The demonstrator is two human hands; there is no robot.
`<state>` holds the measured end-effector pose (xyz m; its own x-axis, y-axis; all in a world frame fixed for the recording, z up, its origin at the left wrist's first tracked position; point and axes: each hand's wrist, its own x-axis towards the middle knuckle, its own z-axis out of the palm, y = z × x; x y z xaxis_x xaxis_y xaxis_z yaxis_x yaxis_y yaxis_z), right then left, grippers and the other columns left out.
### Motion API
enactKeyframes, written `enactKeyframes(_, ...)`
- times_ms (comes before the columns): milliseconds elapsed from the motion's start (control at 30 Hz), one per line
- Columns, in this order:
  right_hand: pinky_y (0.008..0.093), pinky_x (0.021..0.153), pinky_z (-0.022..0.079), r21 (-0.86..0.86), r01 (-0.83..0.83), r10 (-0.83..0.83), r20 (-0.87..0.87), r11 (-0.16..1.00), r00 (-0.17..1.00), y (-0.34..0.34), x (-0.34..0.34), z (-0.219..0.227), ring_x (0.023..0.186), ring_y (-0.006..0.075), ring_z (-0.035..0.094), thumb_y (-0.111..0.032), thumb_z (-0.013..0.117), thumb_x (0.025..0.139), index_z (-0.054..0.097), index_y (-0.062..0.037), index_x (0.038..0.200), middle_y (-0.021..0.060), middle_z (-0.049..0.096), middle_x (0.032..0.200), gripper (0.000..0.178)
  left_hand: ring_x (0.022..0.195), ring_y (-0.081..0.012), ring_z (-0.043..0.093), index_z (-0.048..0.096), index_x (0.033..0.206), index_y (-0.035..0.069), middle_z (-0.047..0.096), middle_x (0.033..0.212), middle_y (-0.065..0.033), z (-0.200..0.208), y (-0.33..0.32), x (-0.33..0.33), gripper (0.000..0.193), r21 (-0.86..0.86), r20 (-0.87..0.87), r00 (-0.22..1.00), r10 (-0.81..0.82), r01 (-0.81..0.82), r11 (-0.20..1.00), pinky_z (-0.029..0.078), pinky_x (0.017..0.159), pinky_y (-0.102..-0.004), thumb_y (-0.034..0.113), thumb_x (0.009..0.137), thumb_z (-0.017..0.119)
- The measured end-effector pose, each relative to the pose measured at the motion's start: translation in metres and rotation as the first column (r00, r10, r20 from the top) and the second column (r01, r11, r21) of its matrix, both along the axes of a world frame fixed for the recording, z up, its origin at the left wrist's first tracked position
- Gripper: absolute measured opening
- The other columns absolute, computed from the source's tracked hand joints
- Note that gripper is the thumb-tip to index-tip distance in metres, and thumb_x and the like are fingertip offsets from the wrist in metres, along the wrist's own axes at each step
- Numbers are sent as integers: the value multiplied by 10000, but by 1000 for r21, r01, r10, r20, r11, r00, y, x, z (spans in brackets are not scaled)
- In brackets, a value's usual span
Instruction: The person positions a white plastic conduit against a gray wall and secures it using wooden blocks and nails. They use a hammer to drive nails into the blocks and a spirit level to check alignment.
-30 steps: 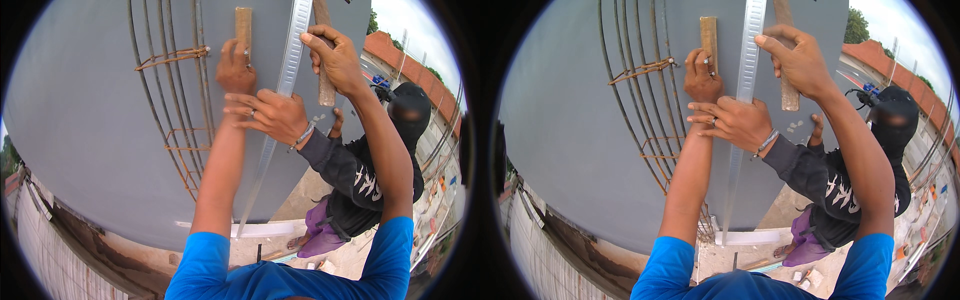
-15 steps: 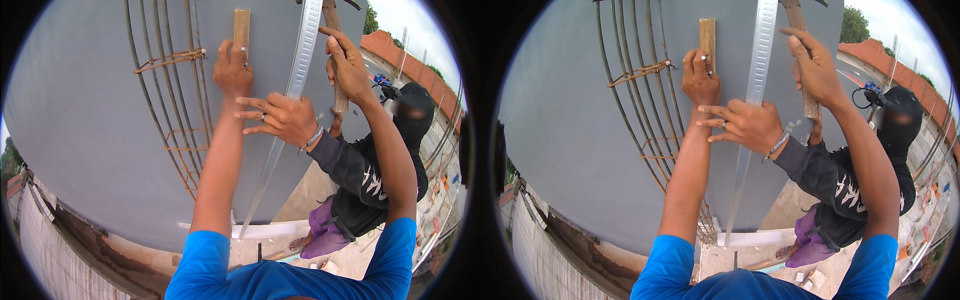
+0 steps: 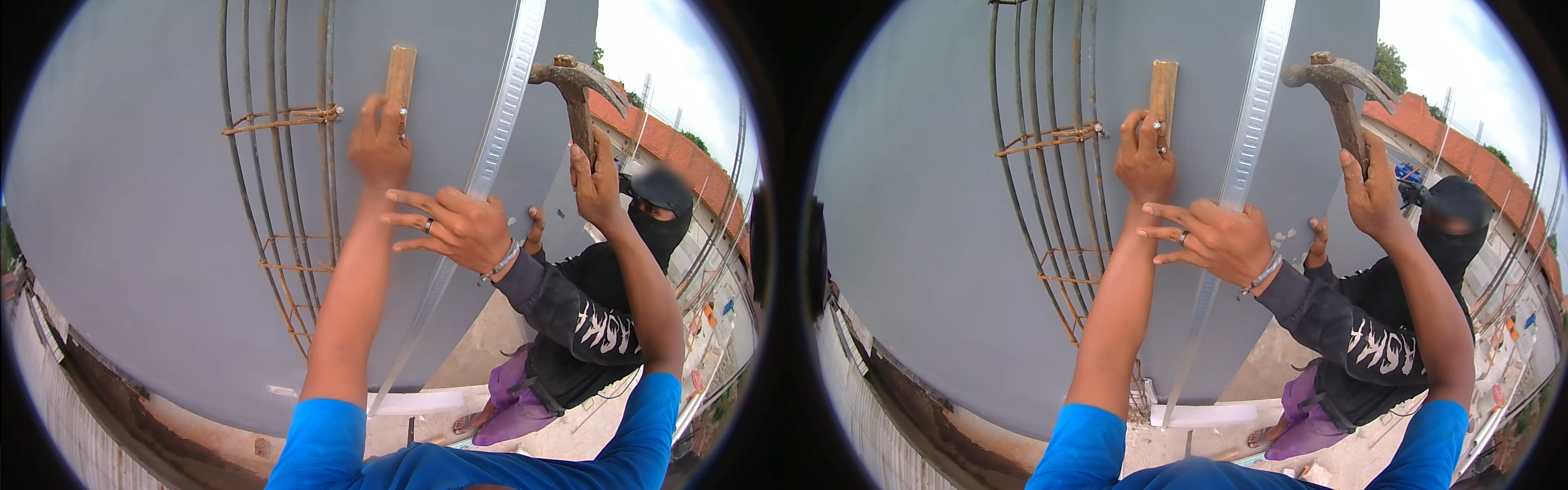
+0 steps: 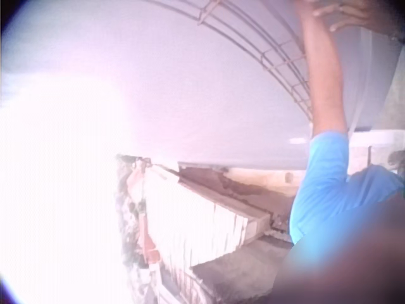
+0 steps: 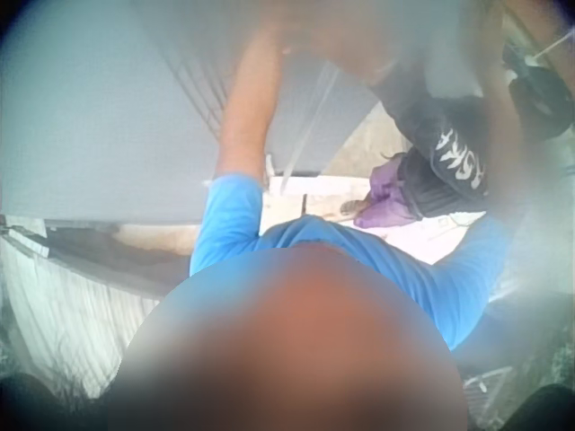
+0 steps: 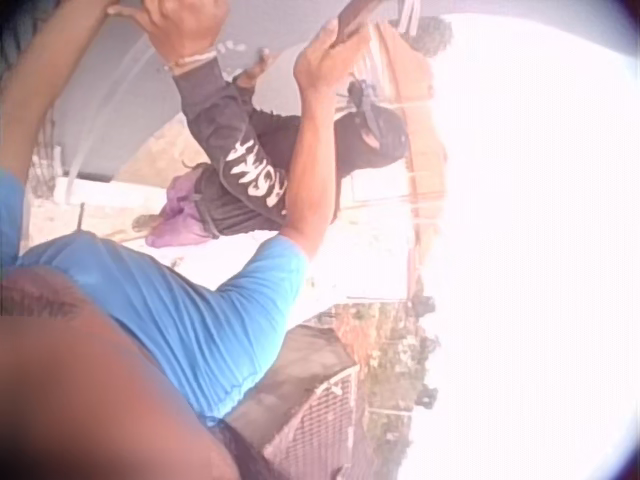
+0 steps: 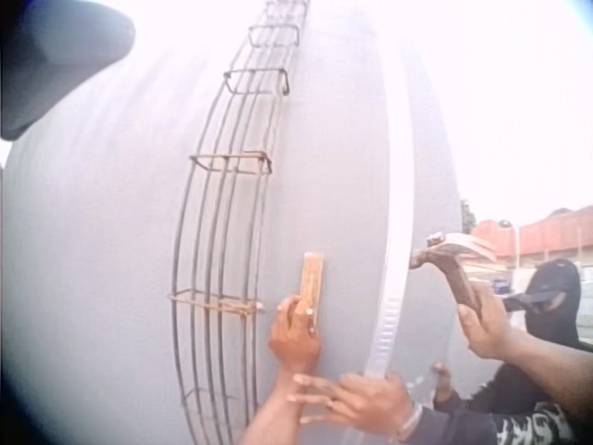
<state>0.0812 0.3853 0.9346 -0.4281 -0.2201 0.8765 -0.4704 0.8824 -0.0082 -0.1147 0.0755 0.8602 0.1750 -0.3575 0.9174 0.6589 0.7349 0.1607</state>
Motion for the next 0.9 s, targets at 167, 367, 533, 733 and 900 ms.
enactKeyframes(167, 259, 608, 478, 49, -264, 269, -170, 963, 948, -43, 82, 3, 664, 96, 535, -233, 409, 1178, 285, 24, 1541, 62, 535, 866, 461, 680, -194, 671, 670, 1160, 189, 674, 1167, 9, 13, 25, 10, 241, 42, -41, 998, -55, 57, 997, 537, 530, -352, 79, 955, 730)
enactKeyframes(367, 280, 752, 559, -640, -524, 646, -57, 561, 761, -227, 128, -66, 682, 135, 622, -313, 396, 1135, 218, 153, 1528, 76, 604, 889, 635, 695, -190, 679, 674, 1175, 193, 666, 1179, 14, -5, -16, 8, 272, -5, 22, 998, 54, -54, 999, 546, 546, -356, 96, 935, 758)
enactKeyframes(533, 314, 691, 508, -404, -503, 528, -57, 764, 847, -273, 51, -157, 766, 176, 620, -179, 521, 1122, 251, 96, 1543, 124, 607, 982, 571, 761, -232, 702, 724, 1161, 190, 677, 1217, -2, 8, 2, 3, 254, -5, -39, 994, -105, 105, 995, 546, 618, -392, 119, 918, 742)
enactKeyframes(733, 303, 622, 505, -260, -417, 285, -423, 871, 860, -288, -16, -156, 694, 139, 532, -80, 501, 1121, 152, 23, 1617, 206, 580, 1240, 615, 787, -254, 710, 703, 1169, 194, 677, 1203, -26, 3, -10, 8, 360, -36, 34, 991, -126, 127, 991, 550, 621, -395, 51, 842, 755)
enactKeyframes(900, 430, 767, 556, -257, -227, 106, -412, 939, 905, -290, -28, -159, 875, 303, 661, -45, 562, 1084, 260, 37, 1617, 275, 611, 1240, 618, 780, -251, 697, 678, 1215, 204, 662, 1208, -24, 3, -9, 11, 415, -29, 41, 994, -98, 99, 995, 557, 601, -400, 34, 845, 758)
